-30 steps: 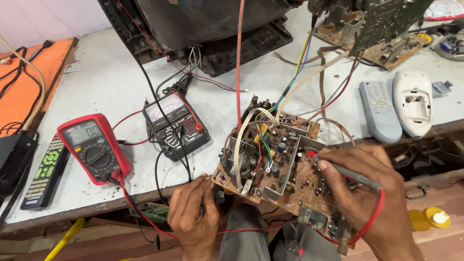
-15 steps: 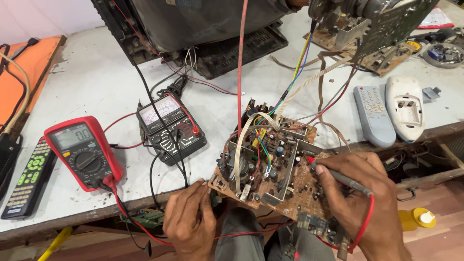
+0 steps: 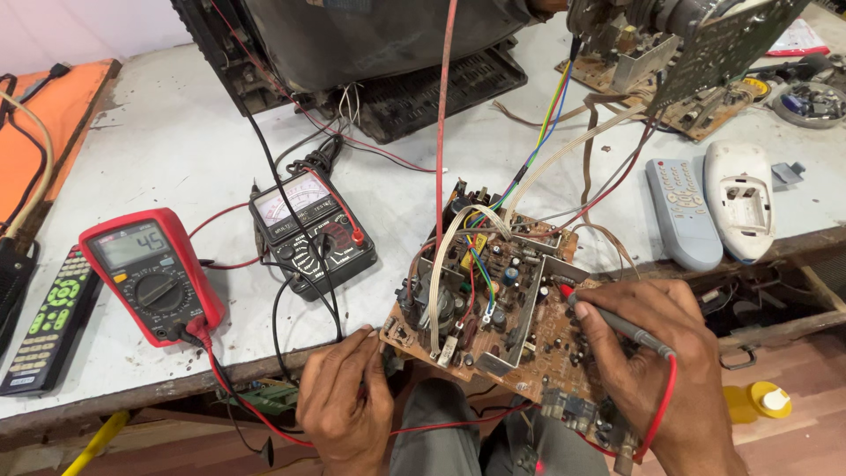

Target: The person uses a multimeter to test various points on a circuit board. They hold the board with one hand and probe different components and solder points with the multimeter leads. The person flips the board over to test the solder side and continues probing different areas while monitoring the multimeter display.

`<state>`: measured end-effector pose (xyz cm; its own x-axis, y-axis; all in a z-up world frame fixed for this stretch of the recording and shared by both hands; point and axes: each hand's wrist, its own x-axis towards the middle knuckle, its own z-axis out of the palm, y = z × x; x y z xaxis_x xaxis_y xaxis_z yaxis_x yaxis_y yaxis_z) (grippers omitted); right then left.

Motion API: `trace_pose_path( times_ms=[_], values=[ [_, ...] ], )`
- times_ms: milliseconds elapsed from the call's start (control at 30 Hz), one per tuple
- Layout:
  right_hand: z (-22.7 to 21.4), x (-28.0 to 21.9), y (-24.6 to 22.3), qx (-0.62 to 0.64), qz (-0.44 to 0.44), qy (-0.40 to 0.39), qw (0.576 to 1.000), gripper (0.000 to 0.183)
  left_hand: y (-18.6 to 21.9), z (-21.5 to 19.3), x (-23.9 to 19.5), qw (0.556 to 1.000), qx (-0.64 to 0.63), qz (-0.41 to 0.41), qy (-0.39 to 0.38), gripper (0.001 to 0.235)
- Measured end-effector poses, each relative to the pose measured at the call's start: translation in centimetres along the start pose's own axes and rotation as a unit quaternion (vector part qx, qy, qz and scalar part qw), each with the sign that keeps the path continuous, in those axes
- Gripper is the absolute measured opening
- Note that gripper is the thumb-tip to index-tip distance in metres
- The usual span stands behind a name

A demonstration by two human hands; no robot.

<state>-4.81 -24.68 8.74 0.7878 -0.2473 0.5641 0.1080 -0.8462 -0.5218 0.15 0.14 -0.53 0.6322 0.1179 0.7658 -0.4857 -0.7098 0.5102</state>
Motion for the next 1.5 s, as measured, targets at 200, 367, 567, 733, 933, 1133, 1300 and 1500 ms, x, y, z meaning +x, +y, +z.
trace_pose_path(
  times_ms=[200, 367, 567, 733, 933, 1133, 1300, 1500],
  values=[
    [0.0, 0.0, 0.1, 0.001, -0.014, 0.005, 1.0, 0.015, 0.2, 0.0, 0.1, 1.0, 0.0, -0.003, 0.001, 0.019],
    [0.2, -0.2, 0.7, -0.003, -0.016, -0.003, 1.0, 0.017, 0.3, -0.2, 0.3, 1.0, -0.008, 0.004, 0.013, 0.019],
    [0.5, -1.3, 4.7, 0.033, -0.05, 0.022, 0.998, 0.015, -0.2, 0.2, 0.3, 0.999, -0.02, 0.015, 0.035, 0.018],
    [0.7, -3.0, 10.8, 0.042, 0.122, 0.049, 0.99, 0.026, -1.3, 0.4, 0.1, 0.998, -0.042, 0.04, 0.023, 0.019],
    [0.3, -3.2, 15.4, 0.073, 0.108, 0.056, 0.99, 0.058, -2.6, 1.2, -1.3, 0.999, -0.021, 0.044, -0.008, 0.017],
    [0.5, -1.3, 14.8, 0.112, 0.187, 0.019, 0.976, 0.07, -4.0, 1.8, -3.3, 0.991, -0.036, 0.013, -0.131, 0.017],
    [0.6, -1.4, 17.2, 0.047, 0.139, 0.026, 0.989, 0.046, -4.6, 1.9, -3.7, 0.987, -0.045, 0.046, -0.145, 0.018],
    [-1.5, -3.2, 23.0, 0.085, 0.225, 0.028, 0.97, 0.048, -4.4, 1.9, -3.7, 0.99, -0.026, 0.051, -0.129, 0.016]
  ],
)
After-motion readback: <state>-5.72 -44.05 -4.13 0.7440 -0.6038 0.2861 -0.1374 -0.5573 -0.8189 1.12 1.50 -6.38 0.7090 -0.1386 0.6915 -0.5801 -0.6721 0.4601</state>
